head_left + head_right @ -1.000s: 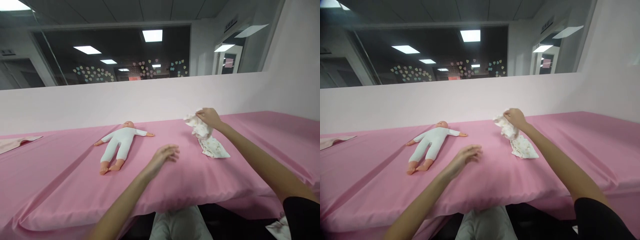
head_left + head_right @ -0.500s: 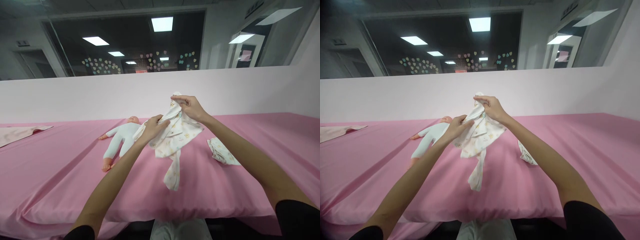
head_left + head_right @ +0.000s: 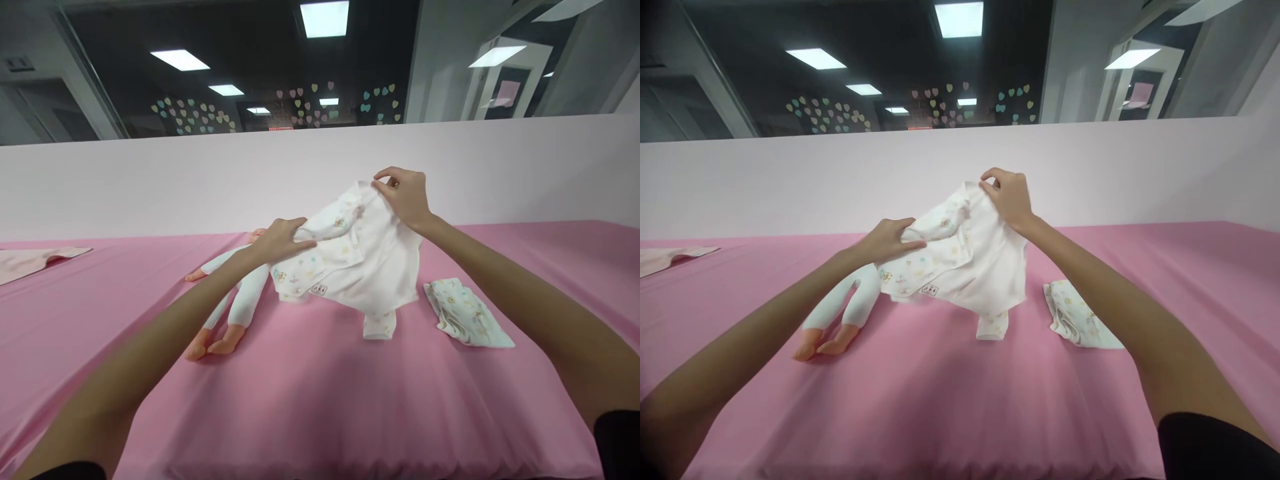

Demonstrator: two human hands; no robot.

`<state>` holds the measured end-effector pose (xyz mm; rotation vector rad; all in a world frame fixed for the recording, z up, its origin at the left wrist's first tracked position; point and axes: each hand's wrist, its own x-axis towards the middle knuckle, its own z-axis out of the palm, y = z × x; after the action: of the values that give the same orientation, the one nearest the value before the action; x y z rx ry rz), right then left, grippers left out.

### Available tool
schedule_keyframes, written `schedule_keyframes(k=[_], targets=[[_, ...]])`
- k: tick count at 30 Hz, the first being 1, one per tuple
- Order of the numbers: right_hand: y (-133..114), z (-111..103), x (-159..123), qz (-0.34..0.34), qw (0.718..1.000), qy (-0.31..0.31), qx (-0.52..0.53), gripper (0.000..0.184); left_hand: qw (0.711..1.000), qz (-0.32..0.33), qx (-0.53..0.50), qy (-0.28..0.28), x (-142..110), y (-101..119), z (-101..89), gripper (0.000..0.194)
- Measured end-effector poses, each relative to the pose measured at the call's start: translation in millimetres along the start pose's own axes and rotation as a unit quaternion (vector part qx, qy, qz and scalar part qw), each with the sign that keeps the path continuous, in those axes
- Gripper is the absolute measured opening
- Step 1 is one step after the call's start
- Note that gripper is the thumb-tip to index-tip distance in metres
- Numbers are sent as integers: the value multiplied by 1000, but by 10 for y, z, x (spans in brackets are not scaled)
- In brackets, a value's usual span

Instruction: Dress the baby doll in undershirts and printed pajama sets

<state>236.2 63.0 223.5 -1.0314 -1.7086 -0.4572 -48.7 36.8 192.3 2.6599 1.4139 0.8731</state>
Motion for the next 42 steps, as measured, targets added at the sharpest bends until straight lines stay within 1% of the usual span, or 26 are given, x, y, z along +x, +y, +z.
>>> schedule_keyframes(k=[2,4,5,7,8,10,11,12,13,16,19,22,23,24,25,26,28,29,30,31,32,35,37,39,41,42], targets=[[131,39,1,-20,997,14,-73,21,999,-18,-26,-8,45,-108,1,30],[121,95,-77,-70,990,12,-124,23,994,-31,-102,5,97,-150,4,29],[51,133,-150,-115,984,3,-138,24,987,-42,-152,11,124,-137,9,29],[-199,234,-348,-257,956,-31,-140,24,965,-81,-250,5,182,-49,32,33],[-356,295,-459,-358,923,-48,-131,23,952,-103,-289,-2,210,19,51,35],[-662,433,-665,-552,822,-93,-104,25,933,-132,-335,-25,252,172,96,35],[-783,504,-743,-602,784,-106,-105,27,927,-139,-345,-40,263,245,118,32],[-874,571,-798,-621,768,-108,-115,29,925,-143,-349,-53,266,309,138,30],[-932,629,-831,-628,760,-107,-129,31,923,-147,-350,-66,261,360,152,28],[-964,737,-832,-593,778,-114,-174,32,910,-158,-371,-100,218,423,148,30],[-960,746,-784,-541,801,-168,-193,35,889,-149,-417,-117,177,397,83,36],[-1016,710,-734,-488,818,-225,-206,36,880,-137,-441,-112,161,363,41,39],[-1037,695,-709,-475,821,-239,-209,36,879,-139,-445,-98,154,353,52,40],[-1053,677,-677,-461,826,-248,-209,35,879,-147,-448,-68,140,340,83,41],[-1059,656,-636,-444,835,-251,-206,35,879,-159,-449,-16,118,321,135,41],[-1053,632,-586,-421,848,-250,-203,34,875,-177,-448,53,84,294,209,41],[-1010,578,-465,-352,881,-241,-205,31,849,-216,-435,210,-17,218,407,39],[-975,549,-400,-311,897,-235,-210,30,833,-234,-428,261,-81,175,520,38],[-937,520,-337,-272,910,-229,-212,27,823,-249,-423,286,-148,137,633,37],[-900,493,-279,-237,922,-220,-212,25,820,-264,-422,282,-213,109,736,37],[-868,468,-228,-207,932,-208,-210,24,822,-272,-428,260,-271,97,824,40],[-823,409,-141,-147,954,-171,-199,24,830,-260,-467,157,-367,173,952,55],[-835,387,-130,-126,960,-153,-196,27,833,-241,-483,118,-353,286,936,64],[-863,379,-138,-121,961,-149,-198,26,838,-227,-484,107,-293,396,886,71],[-889,373,-145,-124,960,-153,-201,26,842,-209,-486,105,-214,465,846,71],[-897,366,-143,-124,959,-155,-201,25,844,-200,-486,105,-175,476,838,67]])
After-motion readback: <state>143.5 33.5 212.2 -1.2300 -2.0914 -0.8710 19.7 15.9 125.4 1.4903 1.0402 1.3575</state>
